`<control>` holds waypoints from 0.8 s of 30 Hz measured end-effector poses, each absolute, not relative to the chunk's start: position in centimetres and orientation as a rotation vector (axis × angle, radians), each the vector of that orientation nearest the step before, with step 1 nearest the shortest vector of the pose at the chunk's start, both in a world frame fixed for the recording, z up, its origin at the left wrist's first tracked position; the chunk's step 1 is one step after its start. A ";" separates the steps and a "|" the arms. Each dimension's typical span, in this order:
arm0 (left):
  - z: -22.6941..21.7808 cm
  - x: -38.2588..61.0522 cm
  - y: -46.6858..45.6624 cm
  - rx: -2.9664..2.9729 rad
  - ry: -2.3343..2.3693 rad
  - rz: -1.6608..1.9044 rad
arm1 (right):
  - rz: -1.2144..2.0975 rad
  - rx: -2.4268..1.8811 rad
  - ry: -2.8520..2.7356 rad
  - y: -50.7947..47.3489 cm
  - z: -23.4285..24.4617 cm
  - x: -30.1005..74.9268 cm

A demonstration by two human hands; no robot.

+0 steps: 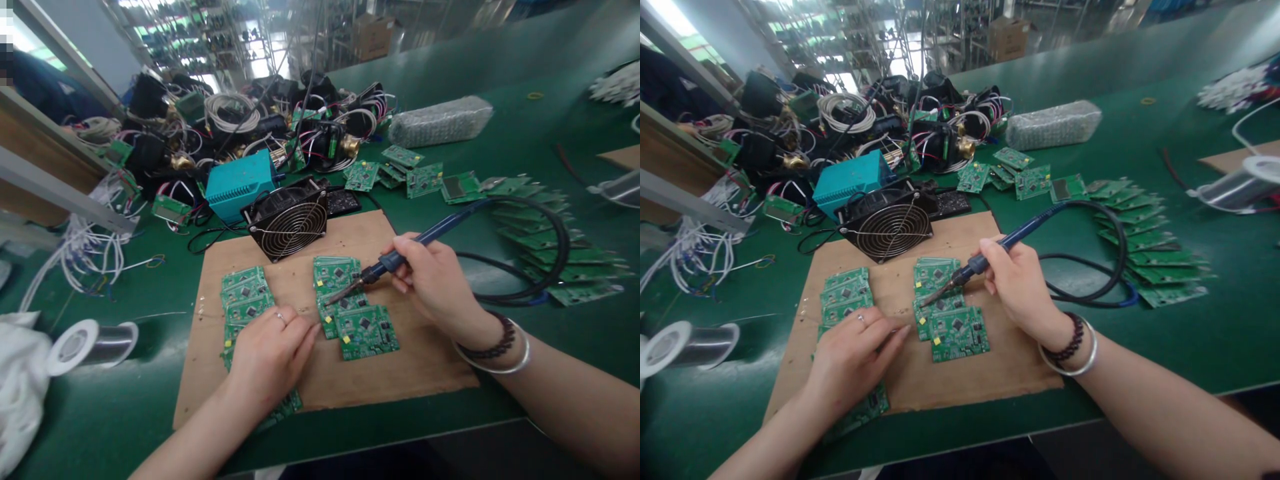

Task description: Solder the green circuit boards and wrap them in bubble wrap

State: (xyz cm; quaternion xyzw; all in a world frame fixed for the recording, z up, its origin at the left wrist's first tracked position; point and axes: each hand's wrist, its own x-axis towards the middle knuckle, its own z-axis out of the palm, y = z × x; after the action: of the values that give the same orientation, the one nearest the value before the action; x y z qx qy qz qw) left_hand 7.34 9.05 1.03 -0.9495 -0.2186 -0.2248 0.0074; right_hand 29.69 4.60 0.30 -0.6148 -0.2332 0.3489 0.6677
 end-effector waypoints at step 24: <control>1.8 7.6 8.9 -3.019 -0.810 -0.801 | 0.753 -1.358 -0.463 4.6 0.8 29.8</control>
State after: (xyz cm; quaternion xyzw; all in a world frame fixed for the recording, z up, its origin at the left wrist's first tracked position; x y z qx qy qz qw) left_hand 7.58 8.85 1.81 -0.9347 -0.2509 -0.2480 -0.0426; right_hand 29.84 4.62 0.81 -0.6071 -0.2068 0.3367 0.6895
